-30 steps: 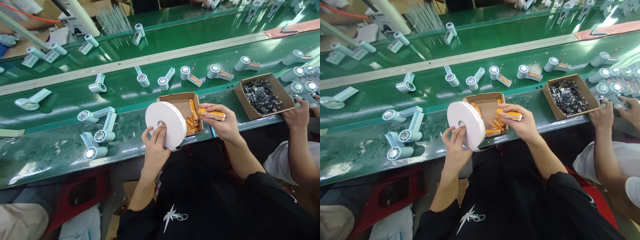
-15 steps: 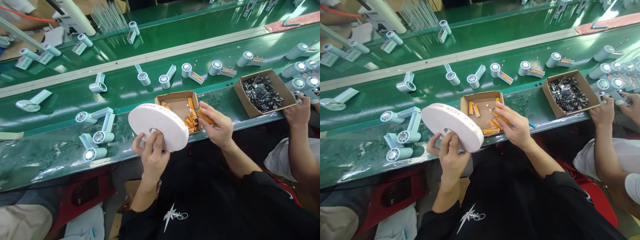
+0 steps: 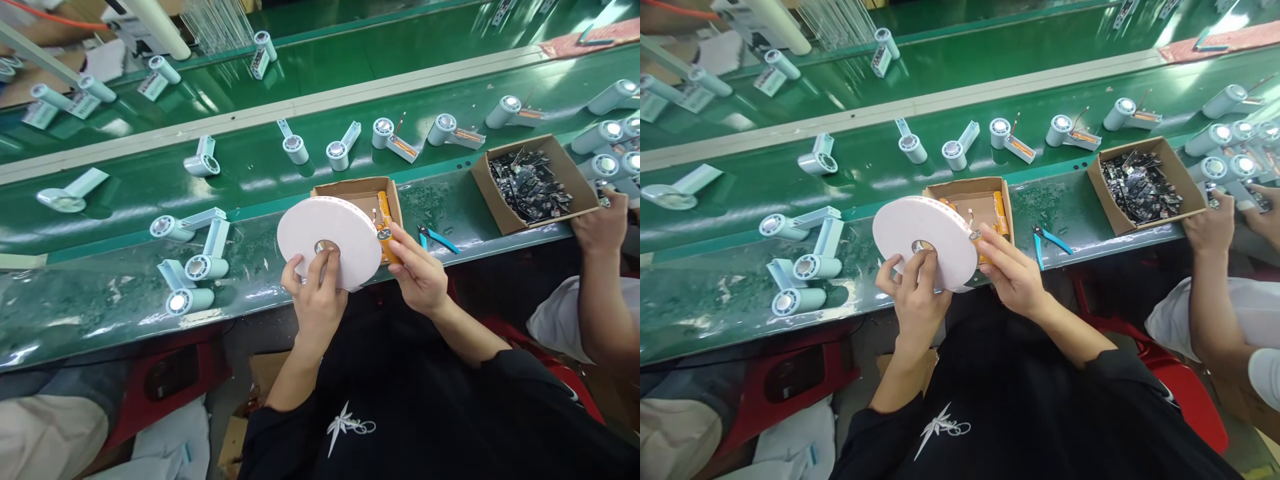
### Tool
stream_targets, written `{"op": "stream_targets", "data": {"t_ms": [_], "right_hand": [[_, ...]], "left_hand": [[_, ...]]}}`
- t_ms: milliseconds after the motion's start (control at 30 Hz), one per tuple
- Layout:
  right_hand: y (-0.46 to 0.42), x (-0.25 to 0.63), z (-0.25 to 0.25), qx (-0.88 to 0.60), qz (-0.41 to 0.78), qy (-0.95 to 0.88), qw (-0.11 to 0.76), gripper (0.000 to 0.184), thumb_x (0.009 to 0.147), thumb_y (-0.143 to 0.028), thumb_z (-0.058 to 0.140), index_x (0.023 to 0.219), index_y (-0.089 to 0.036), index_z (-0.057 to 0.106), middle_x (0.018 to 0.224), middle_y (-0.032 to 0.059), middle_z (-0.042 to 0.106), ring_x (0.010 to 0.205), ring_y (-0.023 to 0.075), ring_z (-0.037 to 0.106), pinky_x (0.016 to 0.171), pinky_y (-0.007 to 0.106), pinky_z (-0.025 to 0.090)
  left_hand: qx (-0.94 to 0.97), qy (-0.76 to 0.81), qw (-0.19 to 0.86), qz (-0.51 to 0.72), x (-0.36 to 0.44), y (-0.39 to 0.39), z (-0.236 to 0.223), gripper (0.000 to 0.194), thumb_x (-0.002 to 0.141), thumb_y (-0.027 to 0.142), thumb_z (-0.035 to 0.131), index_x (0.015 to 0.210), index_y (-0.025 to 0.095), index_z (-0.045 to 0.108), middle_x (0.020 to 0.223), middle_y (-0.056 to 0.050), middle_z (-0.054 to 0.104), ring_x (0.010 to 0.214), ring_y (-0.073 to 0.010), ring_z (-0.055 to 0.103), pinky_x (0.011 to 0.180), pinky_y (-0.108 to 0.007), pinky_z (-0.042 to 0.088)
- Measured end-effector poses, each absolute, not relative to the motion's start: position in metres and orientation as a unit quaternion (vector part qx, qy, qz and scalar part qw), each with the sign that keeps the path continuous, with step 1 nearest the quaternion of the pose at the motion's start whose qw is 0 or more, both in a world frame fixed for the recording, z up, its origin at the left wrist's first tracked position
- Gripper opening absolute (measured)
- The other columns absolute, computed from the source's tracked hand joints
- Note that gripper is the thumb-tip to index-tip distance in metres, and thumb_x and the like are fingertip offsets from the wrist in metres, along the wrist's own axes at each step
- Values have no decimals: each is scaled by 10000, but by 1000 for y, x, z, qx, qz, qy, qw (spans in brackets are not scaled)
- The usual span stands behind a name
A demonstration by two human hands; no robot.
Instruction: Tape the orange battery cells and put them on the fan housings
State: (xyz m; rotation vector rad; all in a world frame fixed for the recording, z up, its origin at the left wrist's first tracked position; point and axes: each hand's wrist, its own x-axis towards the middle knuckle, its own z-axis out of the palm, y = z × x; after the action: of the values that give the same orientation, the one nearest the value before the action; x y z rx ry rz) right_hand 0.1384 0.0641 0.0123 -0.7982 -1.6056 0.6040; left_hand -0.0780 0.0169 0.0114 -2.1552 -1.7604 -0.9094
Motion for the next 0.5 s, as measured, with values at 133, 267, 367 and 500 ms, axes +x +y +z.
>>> {"op": "stream_targets", "data": {"t_ms": [133, 267, 367, 500], "right_hand": [[59, 138, 12, -385, 361, -627, 573, 503, 1080, -389, 712, 1578, -350, 657, 1612, 76, 655, 1479, 308, 653, 1212, 511, 617], [75, 152, 33, -393, 454, -639, 480, 457, 960, -415, 883, 1390, -285, 797, 1278, 58, 837, 1133, 295, 834, 1076, 462, 704], [87, 153, 46, -398, 497, -600, 484, 456, 846, -457, 981, 1237, -257, 856, 1126, 29, 864, 1022, 288, 850, 1002, 464, 738], [91, 140, 43, -399, 516, -490, 578, 554, 700, -564, 1052, 1114, -251, 860, 1098, 39, 867, 1040, 301, 848, 959, 471, 750]], "left_hand": [[-721, -607, 98, -319, -82, 18, 7, 682, 840, 13, 631, 1488, 216, 696, 1404, -149, 736, 1418, -403, 428, 1083, -507, 468], [-710, -604, 161, -324, -80, 23, 8, 658, 886, 17, 621, 1505, 229, 690, 1378, -143, 751, 1438, -415, 399, 1052, -517, 502], [-699, -605, 163, -344, -73, 27, 7, 594, 920, 81, 649, 1490, 240, 706, 1404, -153, 739, 1459, -435, 391, 1065, -560, 511], [-675, -622, 126, -376, -64, 28, 2, 505, 950, 219, 737, 1454, 248, 727, 1422, -174, 724, 1457, -444, 376, 1224, -756, 344]]}}
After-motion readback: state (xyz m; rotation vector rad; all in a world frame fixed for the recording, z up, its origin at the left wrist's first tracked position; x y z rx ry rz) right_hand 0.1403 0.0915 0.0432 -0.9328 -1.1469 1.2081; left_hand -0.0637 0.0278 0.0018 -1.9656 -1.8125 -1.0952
